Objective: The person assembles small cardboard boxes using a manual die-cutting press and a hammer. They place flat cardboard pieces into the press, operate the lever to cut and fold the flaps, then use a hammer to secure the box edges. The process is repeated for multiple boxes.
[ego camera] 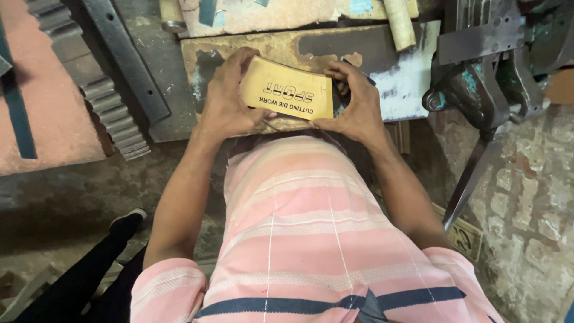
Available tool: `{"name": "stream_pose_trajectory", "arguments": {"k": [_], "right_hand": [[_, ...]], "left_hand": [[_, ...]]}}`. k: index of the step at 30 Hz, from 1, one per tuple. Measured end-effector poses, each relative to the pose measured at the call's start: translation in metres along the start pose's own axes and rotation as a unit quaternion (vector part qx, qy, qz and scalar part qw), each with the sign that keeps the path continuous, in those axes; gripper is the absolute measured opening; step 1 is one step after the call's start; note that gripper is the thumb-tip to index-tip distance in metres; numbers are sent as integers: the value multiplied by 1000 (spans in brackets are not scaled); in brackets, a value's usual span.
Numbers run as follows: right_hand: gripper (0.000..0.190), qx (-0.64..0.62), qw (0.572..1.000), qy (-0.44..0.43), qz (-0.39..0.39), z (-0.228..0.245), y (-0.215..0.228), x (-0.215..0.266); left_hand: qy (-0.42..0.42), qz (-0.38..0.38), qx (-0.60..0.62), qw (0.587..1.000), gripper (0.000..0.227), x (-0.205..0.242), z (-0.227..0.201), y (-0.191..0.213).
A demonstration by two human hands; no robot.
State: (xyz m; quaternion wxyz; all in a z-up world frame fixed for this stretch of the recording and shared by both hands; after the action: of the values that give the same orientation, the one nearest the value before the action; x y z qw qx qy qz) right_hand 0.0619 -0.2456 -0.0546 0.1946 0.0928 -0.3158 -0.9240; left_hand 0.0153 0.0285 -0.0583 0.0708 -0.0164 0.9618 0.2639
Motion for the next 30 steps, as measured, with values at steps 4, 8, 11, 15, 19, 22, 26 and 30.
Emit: {"name": "stream_pose_trajectory", "arguments": {"k": [4, 8, 11, 15, 19, 22, 26, 30], "right_hand": [[112, 0, 1000, 9, 9, 7, 4, 0], [117, 11, 1000, 2, 20, 12, 10, 2], [114, 9, 999, -24, 28, 12, 13, -2], [112, -5, 999, -27, 38, 9, 14, -5], [107, -9, 999, -43, 26, 4, 13, -3], [102, -33, 999, -37, 15, 4, 11, -1], [90, 0, 998, -63, 19, 4, 11, -1], [78, 26, 996, 84, 5, 16, 16, -9]], "left_hand": [[23, 10, -12, 1000, 103, -4, -5, 1], [43, 9, 2, 999, 102, -5, -7, 0], [41, 7, -3, 999, 103, -4, -6, 0], [34, 12, -4, 999, 101, -2, 1, -2], [34, 13, -31, 999, 100, -4, 3, -2], [-12, 30, -89, 995, 101, -9, -1, 3], [-88, 63, -175, 979, 96, -18, -9, 8], [-88, 87, -211, 970, 95, -28, -14, 11]]}}
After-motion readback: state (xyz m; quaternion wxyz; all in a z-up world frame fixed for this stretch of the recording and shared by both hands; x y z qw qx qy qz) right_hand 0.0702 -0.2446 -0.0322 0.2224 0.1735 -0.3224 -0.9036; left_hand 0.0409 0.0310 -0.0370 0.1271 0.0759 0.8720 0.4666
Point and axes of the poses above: each hand's wrist, its own x-axis away from the middle knuckle, its own y-axis out of the back of the hand, z = x × y, the point moved 3 cm from there along -x, towards the middle knuckle, and after that the axes turned 4 degrees about -z, right-handed, at the moved point
